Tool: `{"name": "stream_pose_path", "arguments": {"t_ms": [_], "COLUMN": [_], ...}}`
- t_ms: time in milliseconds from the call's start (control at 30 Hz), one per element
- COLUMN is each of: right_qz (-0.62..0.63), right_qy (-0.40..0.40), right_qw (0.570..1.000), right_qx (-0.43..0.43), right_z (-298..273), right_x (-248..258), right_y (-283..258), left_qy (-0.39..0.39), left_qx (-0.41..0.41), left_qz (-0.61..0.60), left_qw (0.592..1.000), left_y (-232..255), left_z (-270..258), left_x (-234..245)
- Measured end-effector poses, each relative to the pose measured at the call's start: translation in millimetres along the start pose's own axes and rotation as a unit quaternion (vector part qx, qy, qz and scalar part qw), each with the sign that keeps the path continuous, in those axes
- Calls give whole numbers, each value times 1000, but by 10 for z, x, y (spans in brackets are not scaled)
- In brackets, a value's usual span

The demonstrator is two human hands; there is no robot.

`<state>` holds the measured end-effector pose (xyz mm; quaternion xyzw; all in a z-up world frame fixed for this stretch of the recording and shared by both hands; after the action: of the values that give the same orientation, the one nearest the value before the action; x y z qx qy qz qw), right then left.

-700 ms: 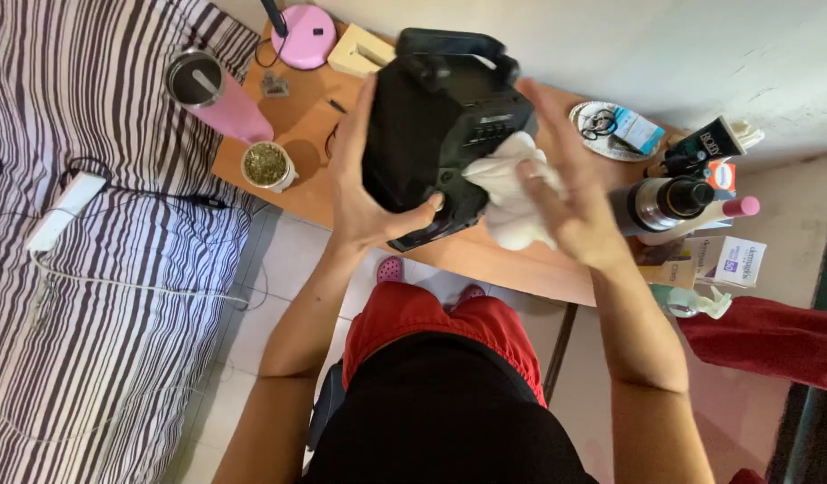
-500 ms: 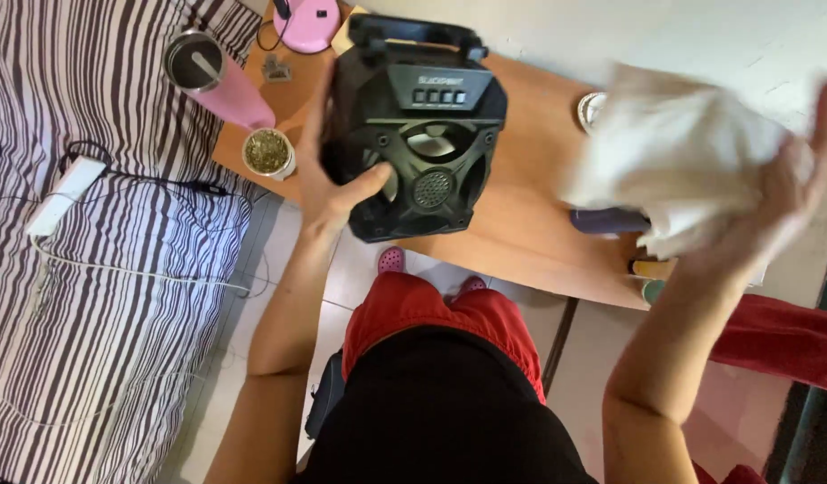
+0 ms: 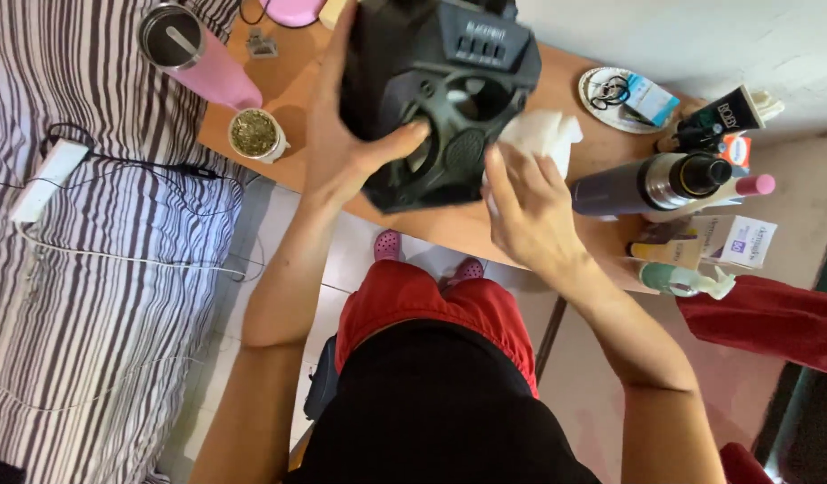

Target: The person wipes a wooden table with a white cloth, moving various items aside to reach the surface. They handle a portable radio, water bottle, paper plate, glasses, small boxes, and bottles, placing them temporarily on the table while continuing to wipe. The person also wipes a photograph and other small objects before returning them to the table.

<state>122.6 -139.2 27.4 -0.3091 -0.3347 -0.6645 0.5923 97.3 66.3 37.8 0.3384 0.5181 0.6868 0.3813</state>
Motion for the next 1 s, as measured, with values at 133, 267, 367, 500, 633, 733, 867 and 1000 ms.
{"name": "stream_pose_path", "arguments": {"t_ms": [133,267,367,500,633,733,867,1000], "right_qz": [250,391,242,207,89,291,553,389], "right_qy": [5,206,300,50,65,159,242,430], "right_qw": [956,812,816,939,952,874,638,356], "right_qx": [-153,-382,-431,-269,-285,-354,-479,-733], "right_z": [-147,-572,-895,-883,-164,-225,-585,-2143], "right_x": [-144,36,281,-560,-176,-13,-62,163], "right_y": [329,712,558,-42,-42,18,127,168], "left_qy": [40,74,146,152,177,143,104,115], "left_qx": [-6,3,17,-22,-89,-86,-112,-180], "left_qz": [51,-66,-57,-52,81,-134,-246,-221], "left_qw": [998,995,987,987,977,977,957,952], "left_y": [-119,-427,-672,-394,-23,-245,-410,-469], "left_z": [207,311,247,98,-27,-14,82,102], "left_x": [28,81,160,-82,-258,-279,-258,-32]}}
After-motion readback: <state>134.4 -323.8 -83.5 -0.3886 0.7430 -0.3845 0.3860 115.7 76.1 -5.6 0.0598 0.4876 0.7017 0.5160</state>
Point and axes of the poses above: each hand's wrist, its own z-axis towards the middle knuckle, its own x-axis out of the back of the hand, y = z × x, the point moved 10 cm from there along z, towards the middle knuckle, and after that the axes turned 8 degrees about x, right-handed, at the moved point
